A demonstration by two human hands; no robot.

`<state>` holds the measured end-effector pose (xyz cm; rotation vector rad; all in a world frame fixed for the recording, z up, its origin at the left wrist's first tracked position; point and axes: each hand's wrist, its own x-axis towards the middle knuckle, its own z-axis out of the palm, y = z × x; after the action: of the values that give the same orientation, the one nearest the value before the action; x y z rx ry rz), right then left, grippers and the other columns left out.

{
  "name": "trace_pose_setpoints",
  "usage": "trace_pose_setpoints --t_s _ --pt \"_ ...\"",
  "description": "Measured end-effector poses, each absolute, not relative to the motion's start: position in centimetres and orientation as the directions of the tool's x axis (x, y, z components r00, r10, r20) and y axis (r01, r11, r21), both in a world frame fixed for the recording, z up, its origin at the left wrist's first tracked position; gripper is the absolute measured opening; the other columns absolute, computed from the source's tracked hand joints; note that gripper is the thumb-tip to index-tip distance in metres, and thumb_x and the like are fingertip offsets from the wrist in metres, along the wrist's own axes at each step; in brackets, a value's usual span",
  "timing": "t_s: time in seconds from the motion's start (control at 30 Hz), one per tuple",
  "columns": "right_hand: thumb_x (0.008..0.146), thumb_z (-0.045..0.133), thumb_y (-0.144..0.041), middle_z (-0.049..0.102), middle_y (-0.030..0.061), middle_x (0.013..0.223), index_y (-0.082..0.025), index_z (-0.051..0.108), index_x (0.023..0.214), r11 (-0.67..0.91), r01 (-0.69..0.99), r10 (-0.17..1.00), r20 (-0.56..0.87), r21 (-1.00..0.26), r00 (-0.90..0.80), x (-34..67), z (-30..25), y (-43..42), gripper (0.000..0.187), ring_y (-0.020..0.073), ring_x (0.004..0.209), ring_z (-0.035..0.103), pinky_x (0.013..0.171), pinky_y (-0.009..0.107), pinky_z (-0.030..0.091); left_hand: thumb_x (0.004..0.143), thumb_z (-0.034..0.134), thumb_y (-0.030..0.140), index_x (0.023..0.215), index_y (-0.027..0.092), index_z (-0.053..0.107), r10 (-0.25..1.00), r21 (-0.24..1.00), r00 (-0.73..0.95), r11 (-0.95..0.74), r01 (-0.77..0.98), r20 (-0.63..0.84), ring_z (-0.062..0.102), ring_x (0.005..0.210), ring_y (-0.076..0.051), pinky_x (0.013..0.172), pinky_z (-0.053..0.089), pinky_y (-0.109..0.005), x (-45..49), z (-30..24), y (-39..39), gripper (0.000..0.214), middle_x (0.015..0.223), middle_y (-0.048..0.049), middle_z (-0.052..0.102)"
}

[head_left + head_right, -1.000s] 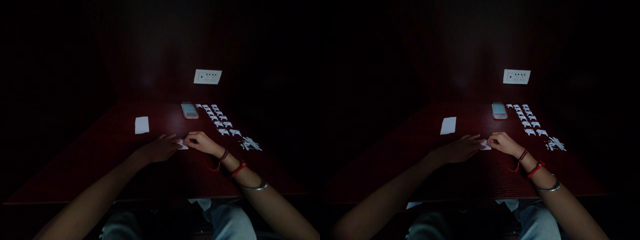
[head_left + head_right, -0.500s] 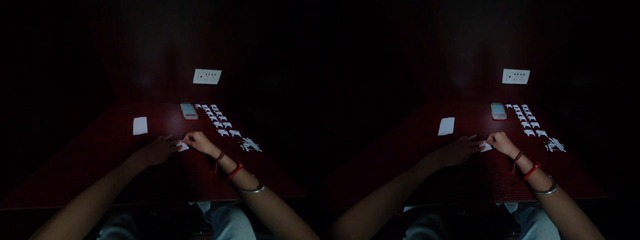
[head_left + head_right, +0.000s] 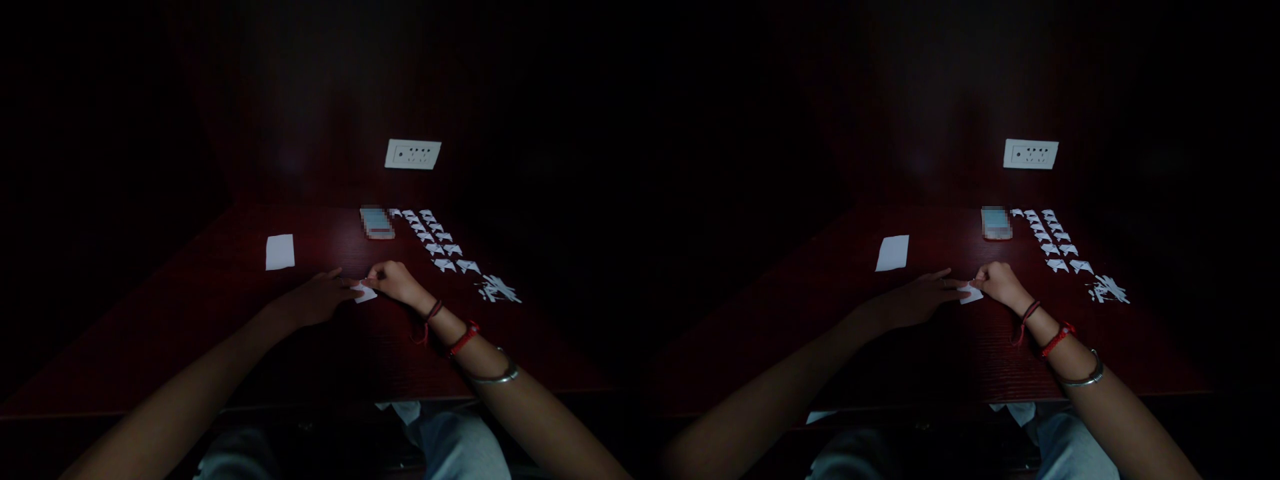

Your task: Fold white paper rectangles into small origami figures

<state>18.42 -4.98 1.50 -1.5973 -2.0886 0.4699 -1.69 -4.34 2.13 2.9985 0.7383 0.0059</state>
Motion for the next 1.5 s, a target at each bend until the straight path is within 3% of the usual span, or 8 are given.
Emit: trace_pose_setpoints --t_s 0.2,0.3,0.43,0.6,0.8,1.07,1.5 --pt "0.063 0.058 -0.031 0.058 -0.0008 0.058 -0.016 0.057 0.062 0.213 0.796 0.977 0.144 -0.566 -0.158 18.4 1.4 -4.9 0.015 0.0079 0.052 0.05 0.049 0.018 0.034 0.066 0.029 -0.004 0.124 0.025 0.024 0.406 0.094 0.913 -0.911 0.401 0.043 0.026 0.118 -0.011 0.1 0.01 -0.035 -1.5 2.0 -4.1 0.064 0.129 0.0031 0.031" --pt "0.064 0.058 -0.031 0.057 -0.001 0.059 -0.015 0.056 0.063 0.243 0.789 0.969 0.175 -0.564 -0.174 18.4 1.1 -4.8 0.015 0.0074 0.052 0.049 0.048 0.017 0.033 0.067 0.03 -0.002 0.124 0.028 0.022 0.427 0.087 0.903 -0.903 0.421 0.051 0.023 0.119 -0.013 0.098 0.013 -0.037 -1.6 1.7 -3.9 0.066 0.13 0.0036 0.029" --pt "0.069 0.054 -0.029 0.056 -0.0008 0.059 -0.015 0.056 0.065 0.35 0.772 0.935 0.24 -0.53 -0.259 18.6 1.0 -4.9 0.015 0.0074 0.053 0.048 0.049 0.018 0.034 0.067 0.032 0.0 0.122 0.03 0.027 0.451 0.069 0.893 -0.891 0.449 0.016 0.018 0.121 -0.019 0.096 0.017 -0.04 -1.6 1.4 -3.8 0.063 0.13 0.0039 0.027" --pt "0.075 0.048 -0.019 0.057 0.0023 0.072 -0.016 0.06 0.074 0.61 0.702 0.789 0.357 -0.368 -0.5 19.3 1.6 -5.9 0.013 0.0092 0.067 0.051 0.063 0.019 0.038 0.066 0.033 0.001 0.124 0.034 0.022 0.497 0.111 0.867 -0.86 0.498 -0.041 0.01 0.122 -0.024 0.094 0.02 -0.044 -1.8 1.4 -3.8 0.068 0.133 0.0071 0.02" --pt "0.077 0.044 -0.014 0.057 0.0033 0.083 -0.02 0.062 0.087 0.703 0.676 0.708 0.297 -0.22 -0.64 19.9 2.1 -6.6 0.021 0.0101 0.075 0.053 0.068 0.02 0.039 0.066 0.034 0.002 0.124 0.036 0.02 0.519 0.149 0.848 -0.834 0.53 -0.108 0.008 0.122 -0.026 0.093 0.021 -0.047 -1.7 2.2 -4.3 0.069 0.133 0.0068 0.019" --pt "0.077 0.042 -0.013 0.056 0.003 0.093 -0.025 0.055 0.104 0.732 0.663 0.681 0.195 -0.158 -0.705 20.4 3.0 -7.0 0.032 0.011 0.082 0.053 0.071 0.021 0.039 0.058 0.032 -0.003 0.123 0.037 0.021 0.467 0.186 0.879 -0.859 0.477 -0.095 0.009 0.123 -0.023 0.093 0.019 -0.048 -2.2 2.2 -3.6 0.077 0.133 0.0078 0.018" --pt "0.077 0.041 -0.016 0.056 0.0026 0.084 -0.024 0.057 0.098 0.714 0.698 0.684 0.163 0.046 -0.711 19.3 3.2 -7.7 0.028 0.0101 0.067 0.051 0.058 0.021 0.035 0.057 0.027 -0.008 0.117 0.036 0.033 0.385 0.25 0.919 -0.885 0.392 -0.079 0.013 0.122 -0.014 0.095 0.016 -0.041 -3.1 2.8 -1.8 0.074 0.13 0.0104 0.027"
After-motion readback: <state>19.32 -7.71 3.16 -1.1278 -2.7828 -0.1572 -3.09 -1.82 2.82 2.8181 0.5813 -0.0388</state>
